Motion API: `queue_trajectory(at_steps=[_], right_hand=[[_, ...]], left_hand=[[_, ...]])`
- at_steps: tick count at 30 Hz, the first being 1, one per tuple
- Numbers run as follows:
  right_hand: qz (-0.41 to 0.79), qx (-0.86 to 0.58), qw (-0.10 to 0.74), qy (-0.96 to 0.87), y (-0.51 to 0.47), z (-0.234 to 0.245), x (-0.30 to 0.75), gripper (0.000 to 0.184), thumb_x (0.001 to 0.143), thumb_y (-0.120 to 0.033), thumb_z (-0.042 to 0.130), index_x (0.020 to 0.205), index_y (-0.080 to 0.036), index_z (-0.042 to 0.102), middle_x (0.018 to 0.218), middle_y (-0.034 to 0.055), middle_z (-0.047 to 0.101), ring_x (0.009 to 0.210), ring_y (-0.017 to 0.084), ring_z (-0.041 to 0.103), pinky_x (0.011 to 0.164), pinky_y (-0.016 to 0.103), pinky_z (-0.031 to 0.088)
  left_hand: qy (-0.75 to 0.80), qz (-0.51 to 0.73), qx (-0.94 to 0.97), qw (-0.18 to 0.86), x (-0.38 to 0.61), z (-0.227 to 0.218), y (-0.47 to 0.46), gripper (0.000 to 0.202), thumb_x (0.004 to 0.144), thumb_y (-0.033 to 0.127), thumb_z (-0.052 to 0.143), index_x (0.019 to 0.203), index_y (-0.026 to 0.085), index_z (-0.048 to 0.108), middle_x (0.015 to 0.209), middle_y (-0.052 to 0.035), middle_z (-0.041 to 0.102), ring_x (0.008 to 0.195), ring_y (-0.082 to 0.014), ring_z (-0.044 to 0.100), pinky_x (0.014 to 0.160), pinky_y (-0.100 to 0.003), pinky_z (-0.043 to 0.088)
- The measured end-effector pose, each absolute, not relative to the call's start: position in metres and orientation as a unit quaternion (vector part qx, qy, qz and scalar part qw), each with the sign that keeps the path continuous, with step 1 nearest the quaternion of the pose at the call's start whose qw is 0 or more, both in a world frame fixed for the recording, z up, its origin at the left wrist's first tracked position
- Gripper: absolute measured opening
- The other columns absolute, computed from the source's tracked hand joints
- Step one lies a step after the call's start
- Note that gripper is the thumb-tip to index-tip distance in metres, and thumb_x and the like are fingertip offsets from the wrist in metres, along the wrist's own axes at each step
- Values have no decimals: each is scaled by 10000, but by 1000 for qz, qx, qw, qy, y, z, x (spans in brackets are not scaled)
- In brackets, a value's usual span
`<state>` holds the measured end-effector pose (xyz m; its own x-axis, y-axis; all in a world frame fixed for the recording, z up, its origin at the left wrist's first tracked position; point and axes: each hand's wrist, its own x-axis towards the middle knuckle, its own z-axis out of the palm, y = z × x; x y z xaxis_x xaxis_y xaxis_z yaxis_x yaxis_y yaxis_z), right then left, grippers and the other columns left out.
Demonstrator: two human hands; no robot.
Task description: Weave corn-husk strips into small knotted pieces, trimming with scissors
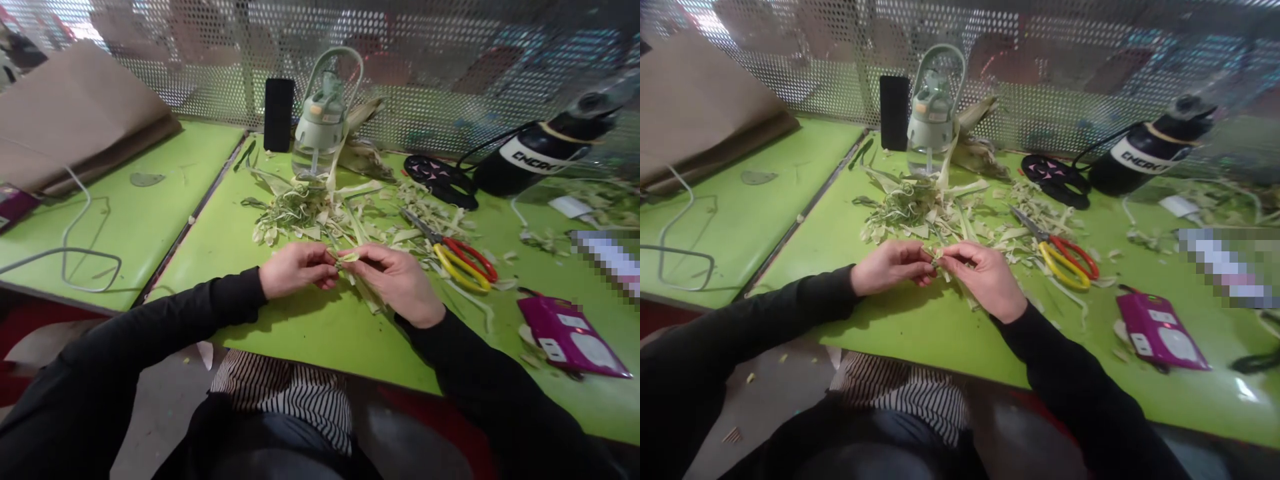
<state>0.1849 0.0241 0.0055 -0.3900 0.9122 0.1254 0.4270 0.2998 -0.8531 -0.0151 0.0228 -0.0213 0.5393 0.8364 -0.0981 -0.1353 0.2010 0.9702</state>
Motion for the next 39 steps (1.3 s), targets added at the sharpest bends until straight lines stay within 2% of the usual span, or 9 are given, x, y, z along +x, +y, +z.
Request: queue_trajectory(at_steps=[3, 7, 13, 19, 22, 25, 30, 33, 39], right_hand=[[412, -447, 323, -725, 23, 4, 185, 308, 834, -498, 688, 937, -212, 731, 879, 56, 718, 794, 199, 659, 773, 363, 545], [410, -425, 410, -695, 20, 0, 186, 348, 849, -458, 686, 1117, -244, 634, 990, 45, 676, 906, 195, 653, 859, 374, 550], [307, -442, 387, -749, 17, -4, 191, 378, 792, -420, 753, 1097, -249, 608, 1150, 70, 630, 983, 234, 628, 888, 421, 538], [307, -439, 439, -721, 11, -7, 186, 182, 861, -383, 692, 972, -245, 652, 944, 24, 700, 832, 189, 671, 784, 356, 558], [304, -449, 435, -719, 9, -7, 184, 140, 874, -354, 675, 952, -238, 660, 909, 19, 718, 792, 182, 679, 749, 342, 562], [282, -440, 420, -742, 7, -5, 184, 127, 889, -347, 655, 948, -235, 657, 895, 21, 716, 760, 179, 671, 707, 334, 553], [43, -400, 420, -814, 8, -3, 187, 188, 876, -327, 687, 1050, -264, 650, 1068, 50, 689, 1005, 242, 636, 861, 417, 499], [-85, -360, 399, -839, 9, -4, 188, 148, 867, -313, 709, 1001, -275, 660, 986, 31, 698, 939, 229, 628, 855, 412, 473], [-116, -352, 369, -853, 9, -5, 188, 50, 911, -259, 646, 946, -277, 677, 909, 19, 723, 873, 217, 620, 802, 389, 464]], left_hand=[[316, 359, 510, 715, -13, -20, 24, 91, 840, 48, 647, 818, 96, 574, 703, 1, 681, 615, -68, 671, 658, -216, 570], [303, 409, 451, 733, -12, -16, 25, 172, 815, 62, 687, 872, 119, 535, 785, 1, 697, 678, -84, 701, 663, -216, 577], [318, 426, 466, 708, -9, -24, 23, 265, 761, 76, 740, 837, 134, 493, 731, 19, 671, 644, -94, 694, 603, -199, 567], [335, 468, 487, 657, -10, -21, 20, 354, 727, 80, 765, 970, 136, 514, 755, 25, 646, 642, -92, 685, 650, -220, 582], [326, 444, 508, 662, -11, -14, 15, 444, 747, 154, 773, 1118, 163, 529, 808, 23, 644, 629, -99, 690, 609, -215, 586], [331, 424, 520, 663, -10, -11, 11, 414, 775, 253, 763, 1119, 175, 546, 796, 20, 643, 597, -102, 685, 536, -194, 567], [361, 446, 521, 632, -6, -11, 10, 401, 744, 311, 793, 979, 172, 499, 720, 40, 620, 553, -105, 666, 428, -166, 499], [375, 468, 508, 618, -5, -14, 13, 433, 702, 271, 827, 865, 180, 436, 672, 57, 603, 564, -104, 666, 462, -172, 509], [348, 472, 517, 624, -6, -15, 15, 280, 764, 173, 756, 895, 137, 510, 697, 37, 616, 638, -76, 657, 638, -198, 567]])
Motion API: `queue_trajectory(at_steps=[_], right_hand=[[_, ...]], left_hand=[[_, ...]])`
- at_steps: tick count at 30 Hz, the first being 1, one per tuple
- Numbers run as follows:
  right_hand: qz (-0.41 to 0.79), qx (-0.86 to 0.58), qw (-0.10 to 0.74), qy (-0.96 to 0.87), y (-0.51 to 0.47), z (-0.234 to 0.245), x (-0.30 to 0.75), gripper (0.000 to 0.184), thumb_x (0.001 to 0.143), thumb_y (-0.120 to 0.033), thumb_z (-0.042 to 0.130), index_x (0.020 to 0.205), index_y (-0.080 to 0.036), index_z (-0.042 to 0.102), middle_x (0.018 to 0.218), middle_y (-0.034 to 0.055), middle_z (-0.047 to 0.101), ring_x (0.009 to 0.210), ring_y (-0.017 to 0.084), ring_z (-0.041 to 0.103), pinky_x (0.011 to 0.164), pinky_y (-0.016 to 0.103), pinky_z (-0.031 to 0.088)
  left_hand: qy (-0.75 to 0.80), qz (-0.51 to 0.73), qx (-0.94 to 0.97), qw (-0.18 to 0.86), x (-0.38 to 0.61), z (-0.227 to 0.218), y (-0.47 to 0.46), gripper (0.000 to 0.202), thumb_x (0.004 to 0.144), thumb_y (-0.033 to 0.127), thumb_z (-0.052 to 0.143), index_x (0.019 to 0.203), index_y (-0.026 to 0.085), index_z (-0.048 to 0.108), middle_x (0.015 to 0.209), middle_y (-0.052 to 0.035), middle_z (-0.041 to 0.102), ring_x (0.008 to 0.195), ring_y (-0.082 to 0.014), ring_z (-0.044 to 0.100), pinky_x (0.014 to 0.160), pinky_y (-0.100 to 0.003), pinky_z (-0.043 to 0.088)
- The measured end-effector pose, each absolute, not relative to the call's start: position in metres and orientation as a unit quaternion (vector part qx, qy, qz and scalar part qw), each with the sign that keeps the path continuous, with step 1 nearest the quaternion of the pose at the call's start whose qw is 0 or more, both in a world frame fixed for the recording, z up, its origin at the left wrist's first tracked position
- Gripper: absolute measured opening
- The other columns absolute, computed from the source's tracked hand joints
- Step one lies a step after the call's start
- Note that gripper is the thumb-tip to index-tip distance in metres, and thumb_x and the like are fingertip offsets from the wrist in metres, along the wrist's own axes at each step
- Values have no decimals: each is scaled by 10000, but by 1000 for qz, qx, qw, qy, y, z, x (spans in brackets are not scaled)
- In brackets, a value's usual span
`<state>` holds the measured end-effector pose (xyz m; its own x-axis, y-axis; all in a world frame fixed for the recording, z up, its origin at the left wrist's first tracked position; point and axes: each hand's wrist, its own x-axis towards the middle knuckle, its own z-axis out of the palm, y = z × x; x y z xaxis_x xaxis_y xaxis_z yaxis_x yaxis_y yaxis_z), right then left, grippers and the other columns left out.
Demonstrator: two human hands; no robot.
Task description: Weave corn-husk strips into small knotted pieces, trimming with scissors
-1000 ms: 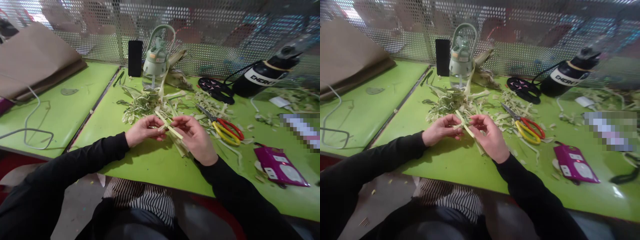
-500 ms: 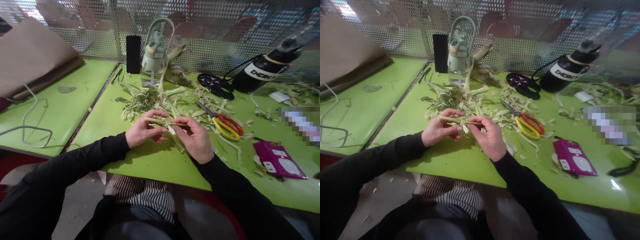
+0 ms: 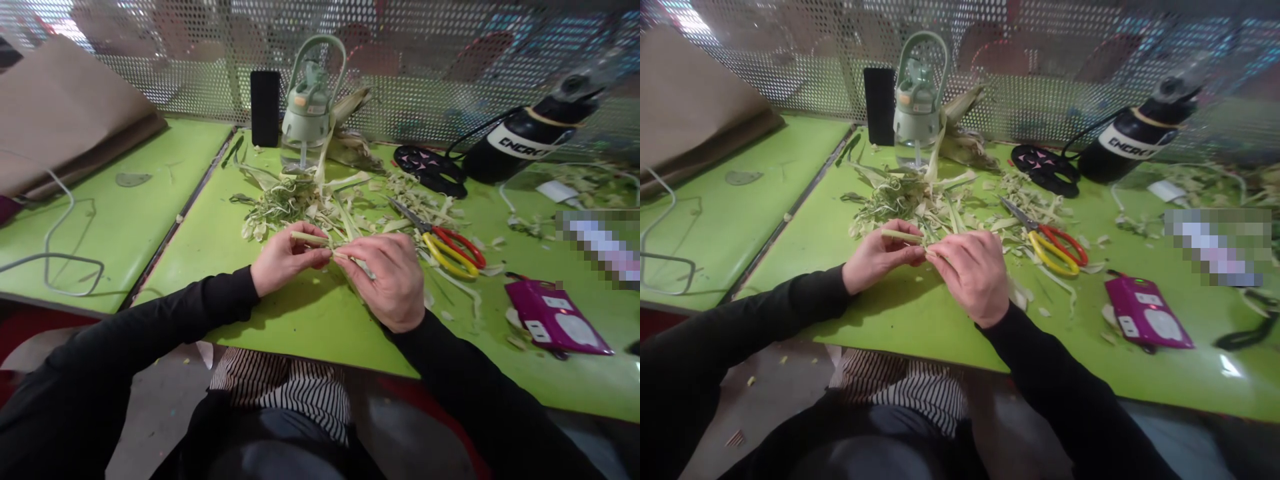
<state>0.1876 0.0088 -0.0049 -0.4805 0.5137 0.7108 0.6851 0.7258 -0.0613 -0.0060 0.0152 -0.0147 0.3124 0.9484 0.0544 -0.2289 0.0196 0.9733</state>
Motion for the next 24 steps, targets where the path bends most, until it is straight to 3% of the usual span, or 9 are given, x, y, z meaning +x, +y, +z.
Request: queue_trajectory(at_steps=[5, 9, 17, 24], right_hand=[[-136, -327, 371, -858, 7, -3, 188, 79, 909, -236, 647, 962, -290, 672, 935, 8, 722, 914, 215, 591, 794, 371, 461], [-136, -318, 370, -862, 6, -4, 189, 169, 902, -212, 651, 1037, -311, 663, 983, 5, 731, 943, 220, 605, 807, 383, 457], [-110, -359, 383, -844, 10, -5, 193, 255, 890, -317, 673, 1123, -257, 590, 1043, 65, 704, 966, 253, 646, 829, 413, 471], [-88, -370, 368, -848, 11, -6, 195, 281, 883, -286, 669, 1153, -264, 596, 1067, 66, 707, 1002, 279, 655, 857, 433, 470]], left_hand=[[366, 475, 534, 595, -8, -10, 12, 330, 732, 263, 787, 920, 151, 539, 836, 21, 593, 672, -81, 634, 545, -181, 558], [366, 471, 535, 598, -8, -12, 13, 379, 693, 320, 825, 892, 144, 555, 862, 14, 600, 643, -55, 588, 558, -178, 561], [316, 448, 504, 668, -11, -17, 18, 286, 757, 256, 772, 934, 130, 587, 767, 7, 643, 699, -91, 646, 603, -192, 578], [331, 439, 491, 676, -11, -13, 14, 288, 725, 236, 786, 898, 154, 570, 884, 5, 614, 754, -102, 652, 582, -186, 567]])
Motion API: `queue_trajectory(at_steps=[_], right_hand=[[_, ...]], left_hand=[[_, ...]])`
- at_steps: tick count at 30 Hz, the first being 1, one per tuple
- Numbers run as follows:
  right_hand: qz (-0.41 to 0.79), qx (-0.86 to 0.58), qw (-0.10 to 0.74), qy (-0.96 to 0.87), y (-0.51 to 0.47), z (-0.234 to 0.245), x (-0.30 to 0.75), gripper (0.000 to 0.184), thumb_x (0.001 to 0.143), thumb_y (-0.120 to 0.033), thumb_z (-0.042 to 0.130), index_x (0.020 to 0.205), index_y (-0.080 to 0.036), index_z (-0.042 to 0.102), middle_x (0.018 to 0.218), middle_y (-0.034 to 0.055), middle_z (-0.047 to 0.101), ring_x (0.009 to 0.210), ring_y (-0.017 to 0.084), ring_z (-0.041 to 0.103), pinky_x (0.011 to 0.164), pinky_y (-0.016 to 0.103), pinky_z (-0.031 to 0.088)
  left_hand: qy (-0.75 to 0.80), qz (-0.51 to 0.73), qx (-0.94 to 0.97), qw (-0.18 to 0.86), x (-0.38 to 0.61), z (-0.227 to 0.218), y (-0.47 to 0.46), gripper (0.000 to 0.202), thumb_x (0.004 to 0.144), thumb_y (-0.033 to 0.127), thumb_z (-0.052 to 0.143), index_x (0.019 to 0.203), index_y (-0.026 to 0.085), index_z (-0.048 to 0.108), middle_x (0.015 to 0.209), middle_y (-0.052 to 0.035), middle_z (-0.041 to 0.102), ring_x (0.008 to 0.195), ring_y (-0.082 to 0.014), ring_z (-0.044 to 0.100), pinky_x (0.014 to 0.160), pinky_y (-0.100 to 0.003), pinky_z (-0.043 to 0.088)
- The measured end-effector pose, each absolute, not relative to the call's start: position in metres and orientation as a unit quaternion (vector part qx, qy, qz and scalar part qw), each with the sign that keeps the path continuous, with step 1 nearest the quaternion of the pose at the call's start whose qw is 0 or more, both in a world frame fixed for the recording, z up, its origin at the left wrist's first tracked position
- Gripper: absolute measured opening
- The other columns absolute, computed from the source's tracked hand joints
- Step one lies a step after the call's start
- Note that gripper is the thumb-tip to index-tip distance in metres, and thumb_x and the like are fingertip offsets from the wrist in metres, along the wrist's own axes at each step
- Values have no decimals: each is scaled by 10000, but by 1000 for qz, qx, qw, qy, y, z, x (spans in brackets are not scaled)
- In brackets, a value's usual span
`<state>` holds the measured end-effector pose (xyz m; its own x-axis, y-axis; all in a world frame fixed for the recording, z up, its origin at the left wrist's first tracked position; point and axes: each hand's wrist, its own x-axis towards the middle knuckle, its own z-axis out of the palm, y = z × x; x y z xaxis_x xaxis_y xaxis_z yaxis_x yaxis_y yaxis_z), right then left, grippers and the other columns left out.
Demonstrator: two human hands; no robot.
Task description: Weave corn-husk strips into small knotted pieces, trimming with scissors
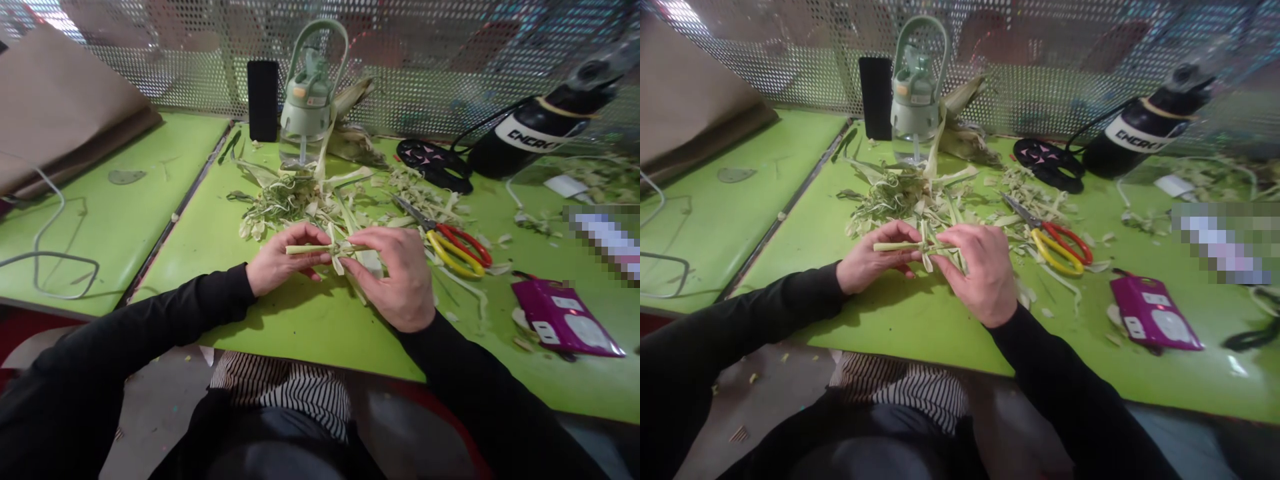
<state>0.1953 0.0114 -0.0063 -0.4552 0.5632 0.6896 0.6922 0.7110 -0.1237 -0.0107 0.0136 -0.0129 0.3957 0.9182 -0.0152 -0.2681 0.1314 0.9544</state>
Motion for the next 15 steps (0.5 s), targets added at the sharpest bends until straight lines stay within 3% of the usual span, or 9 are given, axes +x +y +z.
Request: queue_trajectory(at_steps=[10, 15], right_hand=[[-69, -361, 374, -851, 7, -3, 191, 124, 899, -274, 648, 1016, -245, 621, 983, 67, 730, 926, 255, 675, 805, 418, 496], [97, -427, 364, -822, 2, 1, 188, 83, 934, -260, 548, 958, -232, 622, 887, 47, 711, 775, 203, 656, 701, 351, 509]], left_hand=[[327, 421, 493, 688, -11, -15, 13, 265, 771, 232, 755, 938, 147, 568, 790, 4, 625, 736, -119, 665, 578, -198, 569], [343, 403, 501, 685, -11, -10, 10, 228, 812, 203, 706, 993, 136, 585, 850, -17, 647, 752, -136, 693, 521, -183, 559]])
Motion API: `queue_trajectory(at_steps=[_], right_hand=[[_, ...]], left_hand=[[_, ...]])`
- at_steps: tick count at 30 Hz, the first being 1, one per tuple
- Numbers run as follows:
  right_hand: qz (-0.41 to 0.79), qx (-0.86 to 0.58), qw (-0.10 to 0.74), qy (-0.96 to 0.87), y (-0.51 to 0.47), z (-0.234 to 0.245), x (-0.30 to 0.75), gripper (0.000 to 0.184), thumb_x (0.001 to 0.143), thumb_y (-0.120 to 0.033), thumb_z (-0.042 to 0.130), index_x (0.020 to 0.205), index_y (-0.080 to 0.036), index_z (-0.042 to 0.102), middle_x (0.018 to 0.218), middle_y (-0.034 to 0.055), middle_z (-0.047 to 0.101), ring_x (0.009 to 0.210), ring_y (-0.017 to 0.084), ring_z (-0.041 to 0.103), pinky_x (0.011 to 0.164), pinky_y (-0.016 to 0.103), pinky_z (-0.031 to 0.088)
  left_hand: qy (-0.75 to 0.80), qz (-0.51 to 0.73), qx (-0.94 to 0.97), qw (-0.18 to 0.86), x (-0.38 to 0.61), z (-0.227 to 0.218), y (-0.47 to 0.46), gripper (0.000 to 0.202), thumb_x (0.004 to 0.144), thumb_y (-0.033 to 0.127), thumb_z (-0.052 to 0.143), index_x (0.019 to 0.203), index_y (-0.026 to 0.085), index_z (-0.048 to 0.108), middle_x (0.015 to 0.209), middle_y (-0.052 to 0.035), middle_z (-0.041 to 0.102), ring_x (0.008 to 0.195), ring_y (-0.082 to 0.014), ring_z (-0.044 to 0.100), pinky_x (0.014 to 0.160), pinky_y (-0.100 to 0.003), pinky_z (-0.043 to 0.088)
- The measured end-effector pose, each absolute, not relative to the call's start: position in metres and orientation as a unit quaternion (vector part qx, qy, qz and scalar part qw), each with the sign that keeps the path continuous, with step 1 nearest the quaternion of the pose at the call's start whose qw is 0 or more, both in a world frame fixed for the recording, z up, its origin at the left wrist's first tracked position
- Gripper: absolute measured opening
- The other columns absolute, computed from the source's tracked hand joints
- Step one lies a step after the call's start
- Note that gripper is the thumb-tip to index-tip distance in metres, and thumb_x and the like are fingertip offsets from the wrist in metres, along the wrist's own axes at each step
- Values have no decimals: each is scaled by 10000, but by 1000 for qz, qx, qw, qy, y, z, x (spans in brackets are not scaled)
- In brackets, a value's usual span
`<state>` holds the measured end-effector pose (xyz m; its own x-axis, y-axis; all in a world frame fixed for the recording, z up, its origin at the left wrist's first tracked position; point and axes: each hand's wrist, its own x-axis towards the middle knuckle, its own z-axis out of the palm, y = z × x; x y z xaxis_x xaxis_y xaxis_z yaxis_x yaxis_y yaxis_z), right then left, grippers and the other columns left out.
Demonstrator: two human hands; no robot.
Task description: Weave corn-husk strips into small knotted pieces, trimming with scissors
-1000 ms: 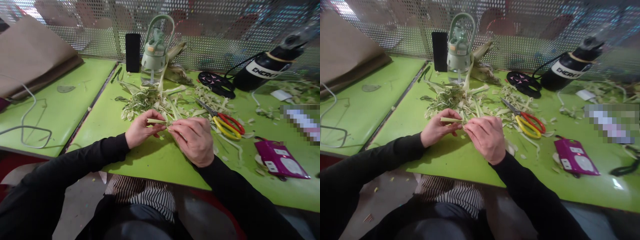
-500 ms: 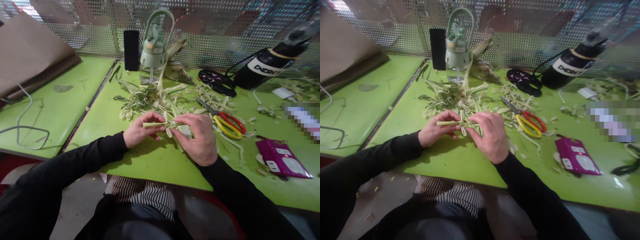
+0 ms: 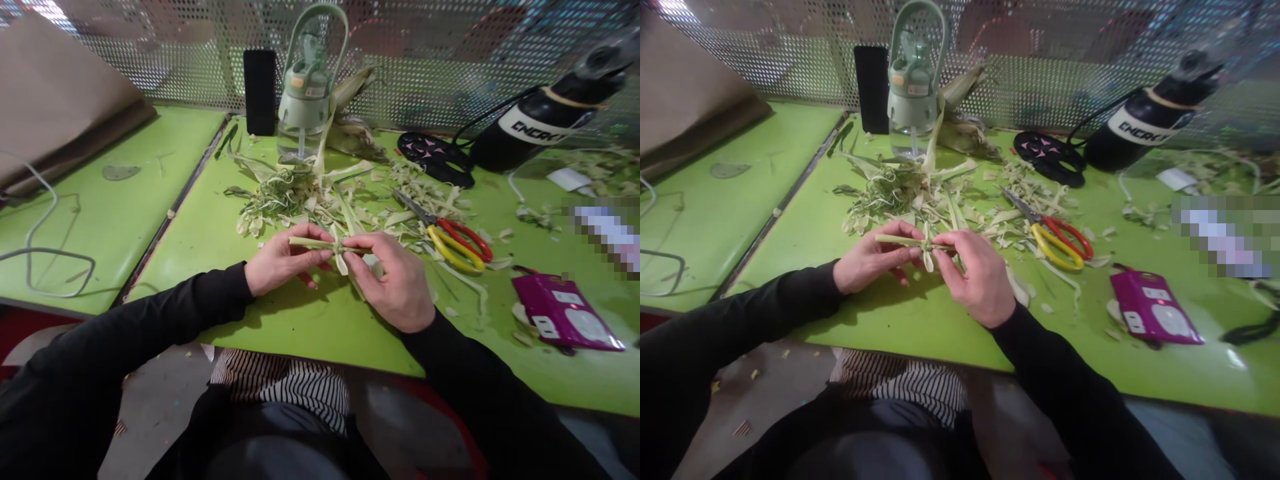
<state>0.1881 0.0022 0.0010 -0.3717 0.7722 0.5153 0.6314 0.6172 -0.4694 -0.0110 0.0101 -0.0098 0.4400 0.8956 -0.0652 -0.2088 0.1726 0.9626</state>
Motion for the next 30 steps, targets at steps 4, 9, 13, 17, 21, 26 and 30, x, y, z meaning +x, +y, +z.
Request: queue_trajectory(at_steps=[4, 9, 13, 17, 21, 26, 30], right_hand=[[305, -495, 363, -728, 6, -1, 190, 167, 923, -386, 557, 917, -228, 609, 752, 12, 640, 642, 163, 586, 568, 287, 462], [423, -493, 387, -654, 10, -4, 191, 198, 890, -423, 601, 857, -227, 595, 745, -4, 585, 653, 138, 551, 610, 266, 479], [409, -489, 385, -667, 8, -3, 190, 152, 903, -374, 589, 889, -224, 607, 750, -7, 597, 659, 135, 560, 617, 263, 472], [283, -471, 362, -753, 7, -1, 189, 72, 903, -280, 601, 888, -218, 636, 810, 11, 662, 713, 155, 606, 663, 286, 482], [162, -423, 365, -814, 5, -3, 187, 57, 912, -233, 605, 906, -206, 655, 843, 30, 679, 730, 160, 621, 667, 293, 489], [122, -387, 364, -839, 2, -3, 186, 112, 925, -258, 602, 869, -190, 669, 788, 41, 684, 720, 178, 624, 669, 326, 499], [124, -408, 371, -825, 8, 16, 204, 127, 905, -311, 638, 915, -196, 692, 909, 58, 715, 830, 194, 653, 755, 358, 522]], left_hand=[[366, 359, 493, 703, -16, -5, 14, 188, 893, 208, 605, 1059, 121, 621, 998, -57, 684, 572, -67, 658, 365, -128, 426], [381, 304, 464, 739, -21, -6, 18, 186, 944, 256, 541, 1016, 107, 628, 978, -87, 736, 476, -34, 602, 325, -130, 318], [369, 307, 474, 738, -19, -10, 17, 212, 917, 329, 607, 947, 119, 598, 941, -82, 734, 574, -60, 636, 463, -163, 442], [329, 400, 506, 690, -14, -17, 16, 331, 773, 216, 775, 988, 162, 530, 856, -13, 690, 754, -105, 665, 701, -241, 524], [314, 453, 582, 597, -12, -20, 14, 298, 769, 173, 763, 991, 167, 564, 918, -17, 659, 836, -120, 649, 805, -277, 524], [315, 458, 659, 507, -15, -19, 11, 212, 793, 197, 739, 979, 154, 647, 1028, -44, 659, 875, -116, 641, 835, -266, 530], [338, 443, 627, 545, -19, -20, 14, 232, 810, 261, 730, 983, 138, 637, 861, -27, 662, 737, -102, 632, 688, -233, 529]])
